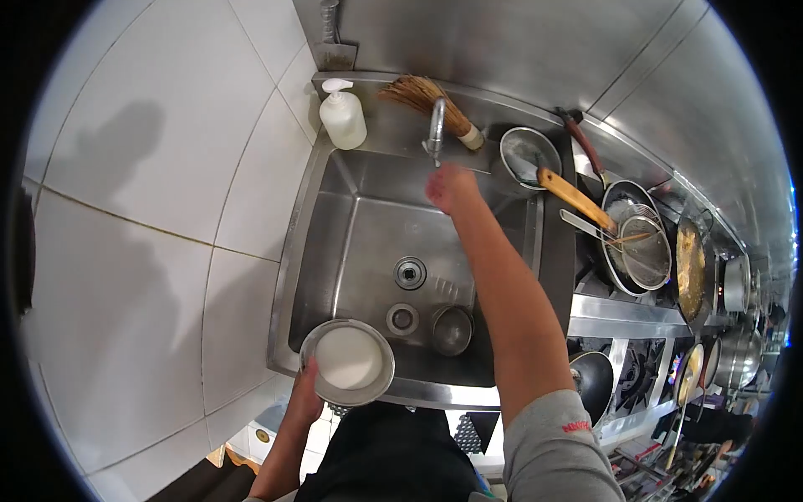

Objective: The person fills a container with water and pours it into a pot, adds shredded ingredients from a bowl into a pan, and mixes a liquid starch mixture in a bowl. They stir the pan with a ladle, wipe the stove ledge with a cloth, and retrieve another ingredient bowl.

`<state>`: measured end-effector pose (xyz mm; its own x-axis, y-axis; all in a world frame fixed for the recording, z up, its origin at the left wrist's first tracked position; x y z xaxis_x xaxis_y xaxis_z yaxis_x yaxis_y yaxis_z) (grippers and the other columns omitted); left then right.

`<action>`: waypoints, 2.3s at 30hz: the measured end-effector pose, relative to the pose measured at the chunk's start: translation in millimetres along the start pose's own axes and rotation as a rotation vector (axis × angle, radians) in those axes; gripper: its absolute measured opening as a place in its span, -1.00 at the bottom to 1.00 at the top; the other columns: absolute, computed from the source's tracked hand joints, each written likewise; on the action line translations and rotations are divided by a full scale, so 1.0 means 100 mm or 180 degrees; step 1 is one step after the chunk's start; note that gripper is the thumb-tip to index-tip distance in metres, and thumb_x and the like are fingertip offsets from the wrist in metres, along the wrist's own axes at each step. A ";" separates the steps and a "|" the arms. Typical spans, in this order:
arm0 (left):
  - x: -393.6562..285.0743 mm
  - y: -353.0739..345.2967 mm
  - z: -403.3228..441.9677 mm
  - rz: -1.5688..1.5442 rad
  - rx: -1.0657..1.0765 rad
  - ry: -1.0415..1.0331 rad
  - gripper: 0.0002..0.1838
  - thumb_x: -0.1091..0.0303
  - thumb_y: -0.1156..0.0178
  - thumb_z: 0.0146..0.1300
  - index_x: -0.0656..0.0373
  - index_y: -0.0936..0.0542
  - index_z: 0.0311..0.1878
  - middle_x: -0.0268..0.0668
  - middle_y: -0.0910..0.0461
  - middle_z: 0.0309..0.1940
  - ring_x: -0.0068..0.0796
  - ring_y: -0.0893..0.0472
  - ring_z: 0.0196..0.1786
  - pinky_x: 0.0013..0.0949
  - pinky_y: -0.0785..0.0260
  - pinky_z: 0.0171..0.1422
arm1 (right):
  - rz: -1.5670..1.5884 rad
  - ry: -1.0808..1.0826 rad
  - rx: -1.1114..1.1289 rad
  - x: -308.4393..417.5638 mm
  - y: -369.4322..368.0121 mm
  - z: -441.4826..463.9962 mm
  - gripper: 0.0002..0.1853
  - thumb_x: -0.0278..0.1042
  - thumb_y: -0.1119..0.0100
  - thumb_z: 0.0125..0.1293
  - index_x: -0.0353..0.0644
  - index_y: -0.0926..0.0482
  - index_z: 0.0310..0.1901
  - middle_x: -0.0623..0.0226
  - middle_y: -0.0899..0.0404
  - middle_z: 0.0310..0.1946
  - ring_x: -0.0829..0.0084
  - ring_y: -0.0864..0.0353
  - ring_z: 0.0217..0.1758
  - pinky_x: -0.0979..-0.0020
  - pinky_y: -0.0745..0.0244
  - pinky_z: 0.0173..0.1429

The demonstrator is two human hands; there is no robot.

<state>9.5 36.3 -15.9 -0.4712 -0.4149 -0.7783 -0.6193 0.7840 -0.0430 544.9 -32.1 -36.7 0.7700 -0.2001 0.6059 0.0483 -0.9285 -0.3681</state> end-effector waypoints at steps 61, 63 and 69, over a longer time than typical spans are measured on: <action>0.41 -2.97 0.25 0.2343 0.3034 -0.1274 -0.45 -0.08 -0.07 0.57 0.27 -0.63 0.21 -0.06 -0.76 -0.02 -0.13 -0.76 -0.02 -0.10 -0.56 0.09 | -0.5673 0.0562 -0.1418 -1.90 2.29 -3.93 0.01 -0.12 -0.48 0.12 -0.34 -0.18 0.53 -0.25 -0.37 0.29 -0.25 -0.38 0.41 0.05 -0.50 0.42; -0.01 -2.93 0.36 0.2161 0.2856 -0.0526 -0.52 -0.05 -0.12 0.54 0.20 -0.64 0.16 -0.16 -0.75 -0.11 -0.22 -0.76 -0.10 -0.17 -0.58 -0.04 | -0.5769 0.0476 -0.1419 -1.83 2.21 -3.92 0.01 -0.15 -0.51 0.08 -0.34 -0.20 0.51 -0.23 -0.37 0.29 -0.22 -0.40 0.39 0.08 -0.50 0.42; -1.30 -2.77 2.64 -0.1656 0.1134 0.0157 -0.82 0.18 -0.29 0.43 0.06 -0.59 -0.10 -0.31 -0.65 -0.25 -0.38 -0.69 -0.31 -0.50 -0.52 -0.27 | -0.5499 0.0492 -0.1540 -1.82 2.25 -3.88 0.05 -0.19 -0.60 -0.06 -0.33 -0.22 0.46 -0.25 -0.35 0.30 -0.26 -0.37 0.40 0.04 -0.42 0.47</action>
<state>407.9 -4.9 -68.8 -0.1984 -0.7973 -0.5700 -0.5321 0.5760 -0.6205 168.8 -326.3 43.7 -0.0055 0.9944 0.1056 0.4561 -0.0915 0.8852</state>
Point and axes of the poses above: each hand's wrist, its own z-axis towards the middle knuckle, its own y-axis out of the back of the hand, x = y × z, the point moved 5 cm from there along z, towards the middle knuckle
